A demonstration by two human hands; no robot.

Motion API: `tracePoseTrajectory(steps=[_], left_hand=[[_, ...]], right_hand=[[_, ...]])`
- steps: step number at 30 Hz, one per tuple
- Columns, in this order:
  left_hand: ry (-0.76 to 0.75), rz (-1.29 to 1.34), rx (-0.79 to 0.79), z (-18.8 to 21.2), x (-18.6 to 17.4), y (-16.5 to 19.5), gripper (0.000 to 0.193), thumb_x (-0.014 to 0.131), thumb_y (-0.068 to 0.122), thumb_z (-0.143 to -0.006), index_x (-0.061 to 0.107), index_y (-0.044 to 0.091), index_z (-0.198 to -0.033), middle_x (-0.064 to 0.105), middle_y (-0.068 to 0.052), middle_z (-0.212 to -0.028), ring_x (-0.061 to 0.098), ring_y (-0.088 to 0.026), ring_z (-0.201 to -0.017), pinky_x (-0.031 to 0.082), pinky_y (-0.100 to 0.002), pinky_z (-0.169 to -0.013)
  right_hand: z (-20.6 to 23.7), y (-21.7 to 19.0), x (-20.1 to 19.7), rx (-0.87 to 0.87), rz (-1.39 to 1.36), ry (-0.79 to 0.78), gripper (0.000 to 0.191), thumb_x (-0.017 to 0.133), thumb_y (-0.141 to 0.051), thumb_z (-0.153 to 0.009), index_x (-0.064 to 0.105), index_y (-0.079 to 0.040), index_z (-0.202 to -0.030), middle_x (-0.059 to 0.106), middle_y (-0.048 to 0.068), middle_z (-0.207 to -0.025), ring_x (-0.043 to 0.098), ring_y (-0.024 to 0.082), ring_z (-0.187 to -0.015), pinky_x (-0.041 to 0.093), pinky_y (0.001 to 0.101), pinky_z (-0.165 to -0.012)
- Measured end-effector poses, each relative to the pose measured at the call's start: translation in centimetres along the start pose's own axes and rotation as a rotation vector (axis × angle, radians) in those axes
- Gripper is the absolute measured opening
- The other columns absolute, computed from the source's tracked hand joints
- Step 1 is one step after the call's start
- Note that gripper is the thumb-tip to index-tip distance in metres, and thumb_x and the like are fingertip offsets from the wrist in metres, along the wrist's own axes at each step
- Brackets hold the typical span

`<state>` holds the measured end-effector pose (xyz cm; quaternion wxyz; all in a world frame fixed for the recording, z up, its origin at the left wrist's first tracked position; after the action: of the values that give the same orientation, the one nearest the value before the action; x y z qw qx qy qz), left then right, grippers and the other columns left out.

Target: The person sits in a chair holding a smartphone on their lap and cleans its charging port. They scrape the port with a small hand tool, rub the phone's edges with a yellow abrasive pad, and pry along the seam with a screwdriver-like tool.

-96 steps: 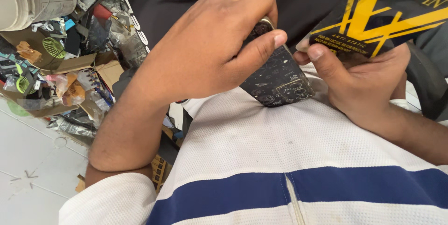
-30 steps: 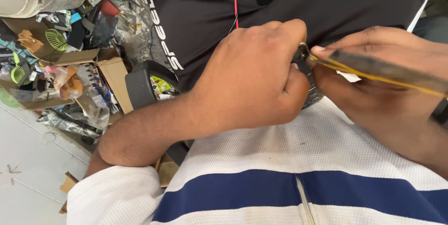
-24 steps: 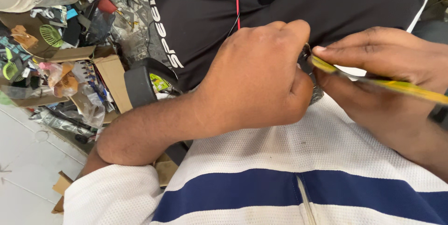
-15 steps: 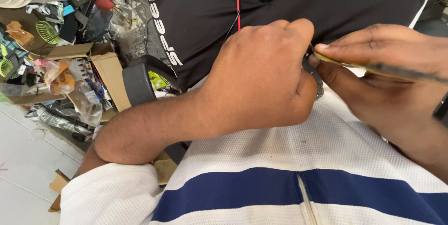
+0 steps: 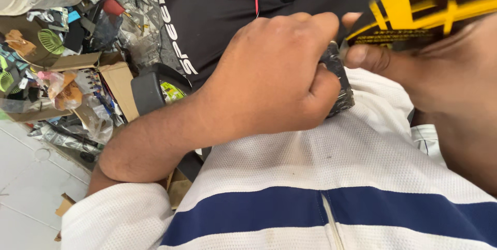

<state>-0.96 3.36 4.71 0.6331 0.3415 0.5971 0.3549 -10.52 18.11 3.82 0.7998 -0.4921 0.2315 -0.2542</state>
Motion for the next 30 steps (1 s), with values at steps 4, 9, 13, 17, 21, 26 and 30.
tracePoseTrajectory(steps=[4,9,13,17,21,26,30], left_hand=[[-0.016,0.017,0.014,-0.4,-0.2,-0.2,0.015,0.062,0.014,-0.083,0.057,0.002,-0.091,0.063,-0.016,-0.081,0.065,-0.039,-0.077,0.051,-0.053,-0.068],[-0.046,0.030,0.016,-0.8,-0.1,-0.4,0.013,0.061,0.013,-0.085,0.056,0.003,-0.091,0.063,-0.016,-0.082,0.065,-0.038,-0.078,0.050,-0.052,-0.069],[-0.073,0.018,0.014,-1.0,0.0,-0.5,0.014,0.061,0.013,-0.084,0.055,0.002,-0.090,0.063,-0.016,-0.080,0.065,-0.039,-0.077,0.050,-0.052,-0.069],[-0.076,0.048,0.010,-1.2,0.0,-0.6,0.013,0.060,0.012,-0.084,0.056,0.002,-0.090,0.064,-0.016,-0.081,0.065,-0.039,-0.078,0.050,-0.052,-0.070],[-0.070,0.052,0.019,-1.2,0.1,-0.8,0.013,0.059,0.012,-0.084,0.057,0.002,-0.091,0.064,-0.016,-0.082,0.066,-0.039,-0.080,0.051,-0.052,-0.072],[-0.080,0.044,0.002,-1.0,0.3,-1.1,0.013,0.059,0.012,-0.084,0.056,0.001,-0.089,0.064,-0.017,-0.080,0.065,-0.039,-0.079,0.050,-0.052,-0.071],[-0.050,0.083,0.037,-1.2,0.2,-1.1,0.011,0.058,0.013,-0.088,0.057,0.002,-0.090,0.064,-0.016,-0.082,0.066,-0.037,-0.082,0.050,-0.051,-0.072]], right_hand=[[-0.4,-1.2,-0.6,-0.108,0.262,-0.085,0.023,0.082,-0.001,-0.088,0.067,0.003,-0.105,0.073,0.011,-0.098,0.074,0.014,-0.085,0.062,0.0247,-0.076],[0.0,-1.6,-0.5,-0.295,0.340,-0.111,0.030,0.086,0.005,-0.082,0.065,0.007,-0.102,0.070,0.015,-0.097,0.070,0.018,-0.086,0.060,0.0287,-0.075],[-0.4,-0.6,-0.8,-0.221,0.107,-0.114,0.034,0.087,0.002,-0.084,0.064,0.001,-0.109,0.071,0.008,-0.101,0.072,0.013,-0.091,0.062,0.0242,-0.082],[-1.1,0.4,-1.1,-0.173,0.020,-0.154,0.039,0.085,0.003,-0.083,0.061,-0.001,-0.113,0.071,0.007,-0.106,0.073,0.012,-0.097,0.064,0.0243,-0.085],[-1.5,1.7,-1.6,-0.191,0.039,-0.198,0.040,0.086,0.004,-0.082,0.060,0.000,-0.113,0.070,0.010,-0.103,0.073,0.014,-0.095,0.064,0.0253,-0.083],[-1.1,2.2,-1.4,-0.217,0.114,-0.198,0.025,0.084,0.008,-0.084,0.066,0.003,-0.100,0.072,0.014,-0.099,0.075,0.017,-0.088,0.066,0.0263,-0.079],[-0.9,0.6,-0.2,-0.260,0.152,-0.176,0.018,0.082,0.008,-0.082,0.072,0.004,-0.097,0.073,0.015,-0.095,0.074,0.020,-0.085,0.062,0.0250,-0.074]])
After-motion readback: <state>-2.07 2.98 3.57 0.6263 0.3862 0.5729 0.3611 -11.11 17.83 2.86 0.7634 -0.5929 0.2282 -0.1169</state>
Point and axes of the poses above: each hand's wrist, its own z-axis away from the middle knuckle, its own x-axis out of the palm, y = z × x, the point moved 6 cm from there along -z, towards the middle knuckle
